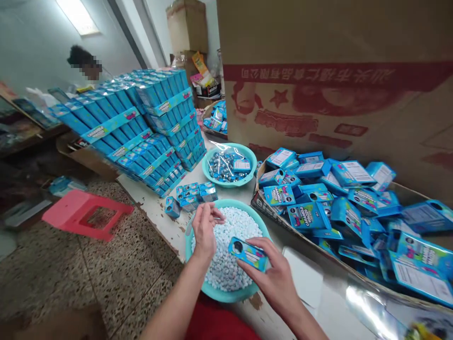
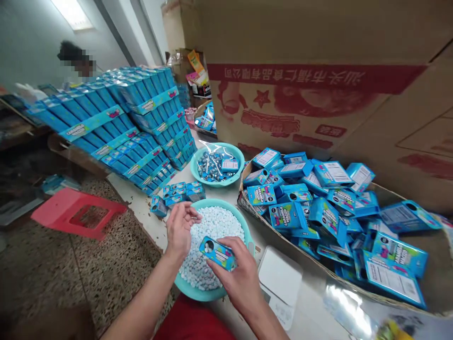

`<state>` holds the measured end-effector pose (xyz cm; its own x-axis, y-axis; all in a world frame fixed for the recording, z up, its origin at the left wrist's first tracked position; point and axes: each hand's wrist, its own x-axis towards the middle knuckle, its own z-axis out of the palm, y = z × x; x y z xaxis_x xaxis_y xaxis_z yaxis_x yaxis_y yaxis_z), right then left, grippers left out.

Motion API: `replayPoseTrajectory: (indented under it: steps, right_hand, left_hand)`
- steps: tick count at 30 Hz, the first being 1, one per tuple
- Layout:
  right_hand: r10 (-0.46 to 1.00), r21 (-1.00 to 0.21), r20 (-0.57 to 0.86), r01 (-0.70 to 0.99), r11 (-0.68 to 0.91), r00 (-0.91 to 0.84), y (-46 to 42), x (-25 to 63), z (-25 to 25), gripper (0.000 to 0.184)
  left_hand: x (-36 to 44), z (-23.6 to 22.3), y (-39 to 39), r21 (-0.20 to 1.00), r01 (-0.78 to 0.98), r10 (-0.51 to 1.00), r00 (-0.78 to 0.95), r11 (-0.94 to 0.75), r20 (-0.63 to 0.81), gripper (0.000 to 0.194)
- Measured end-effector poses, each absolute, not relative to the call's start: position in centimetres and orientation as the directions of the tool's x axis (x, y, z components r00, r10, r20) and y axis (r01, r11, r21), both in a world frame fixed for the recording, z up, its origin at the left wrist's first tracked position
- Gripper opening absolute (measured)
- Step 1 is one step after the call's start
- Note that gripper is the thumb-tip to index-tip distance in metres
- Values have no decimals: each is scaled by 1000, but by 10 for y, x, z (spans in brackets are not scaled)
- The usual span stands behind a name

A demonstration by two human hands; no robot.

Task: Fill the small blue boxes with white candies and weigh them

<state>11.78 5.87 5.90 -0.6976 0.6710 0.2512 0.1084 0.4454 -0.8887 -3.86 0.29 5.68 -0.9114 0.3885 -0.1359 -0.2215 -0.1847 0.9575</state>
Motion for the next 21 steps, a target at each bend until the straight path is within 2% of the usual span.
replayPoseTrajectory:
  steps: [2, 4, 6, 9, 12, 16, 19, 21]
  right_hand:
    - [687, -872, 272, 129, 472, -673, 62, 129, 61, 27]
    - [698, -859, 284, 149, 490, -658, 65, 138, 61, 25]
    - [705, -857, 282, 160, 490, -651, 68, 144, 61, 25]
    - [725, -859, 270, 182, 479, -634, 71, 150, 60, 26]
    - [739, -852, 258, 214, 478, -622, 71, 153, 59, 26]
    - [740, -863, 252, 202, 464, -623, 69, 150, 54, 24]
    - [753, -886, 228, 188, 423, -617, 66, 147, 50, 23]
    - [770, -899, 199, 200, 390, -606, 64, 146, 48, 23]
  left_hand:
    - [-54, 26, 2, 998, -43, 442, -895, 50, -61, 31]
    - [-62, -2, 4, 952, 204, 614, -789, 230, 20, 26]
    - [-60, -20, 6, 847, 432, 764, -643, 310, 48, 25]
    - [-48, -28, 10, 628, 636, 836, -546, 449, -45, 29]
    - [-36, -24, 8, 426, 707, 815, -559, 565, -152, 35]
    - [-31, -22, 5, 321, 741, 804, -575, 590, -150, 32]
    - [-33, -28, 4, 389, 687, 772, -625, 614, -115, 21]
    - [-36, -33, 5, 550, 575, 716, -696, 606, -62, 16]
